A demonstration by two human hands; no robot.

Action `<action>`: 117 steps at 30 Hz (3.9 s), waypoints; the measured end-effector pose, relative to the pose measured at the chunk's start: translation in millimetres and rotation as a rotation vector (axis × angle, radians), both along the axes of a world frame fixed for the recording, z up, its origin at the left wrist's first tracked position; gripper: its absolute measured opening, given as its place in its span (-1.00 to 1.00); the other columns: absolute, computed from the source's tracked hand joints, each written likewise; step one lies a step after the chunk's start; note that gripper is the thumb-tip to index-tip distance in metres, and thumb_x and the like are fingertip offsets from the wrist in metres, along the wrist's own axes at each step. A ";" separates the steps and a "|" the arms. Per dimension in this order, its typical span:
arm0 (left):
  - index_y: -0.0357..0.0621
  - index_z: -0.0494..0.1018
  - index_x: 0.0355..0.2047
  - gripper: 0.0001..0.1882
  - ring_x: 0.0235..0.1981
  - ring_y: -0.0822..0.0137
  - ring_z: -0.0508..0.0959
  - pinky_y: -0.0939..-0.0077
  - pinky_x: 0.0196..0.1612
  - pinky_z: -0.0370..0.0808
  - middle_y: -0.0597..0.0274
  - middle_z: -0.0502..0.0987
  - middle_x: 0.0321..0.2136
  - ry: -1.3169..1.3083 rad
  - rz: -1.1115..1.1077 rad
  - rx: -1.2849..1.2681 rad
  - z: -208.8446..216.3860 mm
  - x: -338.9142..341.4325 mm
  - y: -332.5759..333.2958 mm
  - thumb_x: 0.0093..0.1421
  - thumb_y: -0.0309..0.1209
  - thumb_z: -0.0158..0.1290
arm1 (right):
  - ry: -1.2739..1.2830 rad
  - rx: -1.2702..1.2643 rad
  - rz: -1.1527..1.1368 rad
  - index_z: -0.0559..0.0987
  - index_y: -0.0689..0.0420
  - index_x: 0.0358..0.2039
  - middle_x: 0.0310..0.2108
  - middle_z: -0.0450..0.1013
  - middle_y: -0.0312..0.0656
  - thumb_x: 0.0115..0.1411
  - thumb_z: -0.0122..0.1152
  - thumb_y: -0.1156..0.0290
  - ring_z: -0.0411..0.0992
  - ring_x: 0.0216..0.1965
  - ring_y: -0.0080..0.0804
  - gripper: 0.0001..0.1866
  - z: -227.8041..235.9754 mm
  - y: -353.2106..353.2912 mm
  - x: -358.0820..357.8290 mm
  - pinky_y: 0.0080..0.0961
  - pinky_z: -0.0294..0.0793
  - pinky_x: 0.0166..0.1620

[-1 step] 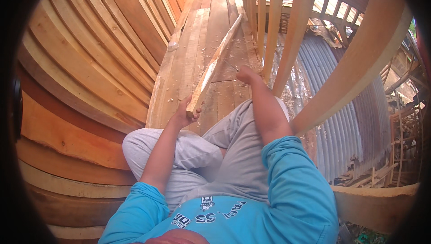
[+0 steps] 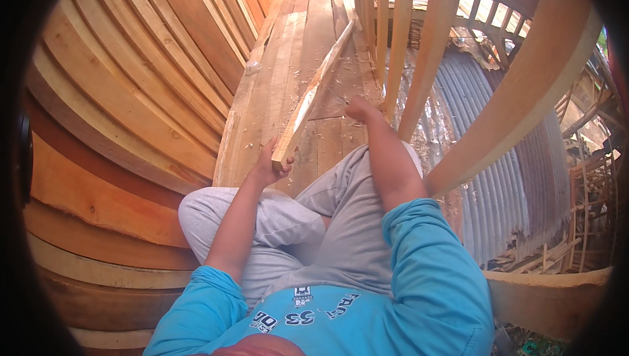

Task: The person sits cross-legged and uses a knife to shave thin strips from a rectangular wooden plank, rotating the plank to work different sides. Wood shavings accumulate on the floor as the plank is gradually thinned.

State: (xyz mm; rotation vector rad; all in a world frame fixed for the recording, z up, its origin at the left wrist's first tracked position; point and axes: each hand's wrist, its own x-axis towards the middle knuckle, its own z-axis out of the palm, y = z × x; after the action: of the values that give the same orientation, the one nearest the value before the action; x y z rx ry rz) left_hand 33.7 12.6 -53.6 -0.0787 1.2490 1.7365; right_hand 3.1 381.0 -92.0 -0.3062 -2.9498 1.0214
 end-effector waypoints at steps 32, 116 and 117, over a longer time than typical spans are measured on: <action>-0.36 0.39 -0.15 -0.55 -0.69 0.44 0.37 0.62 -0.69 0.36 0.26 0.38 -0.60 -0.352 0.118 0.284 19.6 -42.1 -19.6 0.36 -0.14 -0.22 | -0.049 0.070 0.243 0.64 0.19 -0.35 -0.45 0.54 0.10 0.41 -0.10 -0.06 0.52 -0.35 0.09 -0.43 80.1 -132.2 9.1 -0.09 0.47 -0.22; -0.32 0.30 -0.13 -0.60 -0.67 0.52 0.35 0.70 -0.70 0.33 0.30 0.32 -0.55 -0.558 0.083 0.567 13.6 -43.4 -32.2 0.30 -0.17 -0.22 | 0.085 0.046 0.078 0.61 0.32 -0.56 -0.48 0.50 0.29 0.36 -0.15 0.16 0.50 -0.36 0.31 -0.44 72.5 -186.1 6.5 0.08 0.47 -0.20; -0.32 0.29 -0.13 -0.60 -0.67 0.52 0.35 0.70 -0.69 0.34 0.30 0.32 -0.55 -0.550 0.077 0.574 12.9 -43.3 -32.6 0.29 -0.17 -0.21 | 0.136 0.018 0.081 0.60 0.32 -0.58 -0.52 0.48 0.29 0.34 -0.14 0.18 0.50 -0.41 0.30 -0.46 65.3 -187.0 9.2 0.08 0.48 -0.24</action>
State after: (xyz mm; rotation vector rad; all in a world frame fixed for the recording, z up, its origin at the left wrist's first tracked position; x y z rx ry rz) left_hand -9.6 -20.0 -40.7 -0.2479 0.3364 1.9034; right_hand 12.4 194.0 -26.8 -0.1128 -2.8681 0.9813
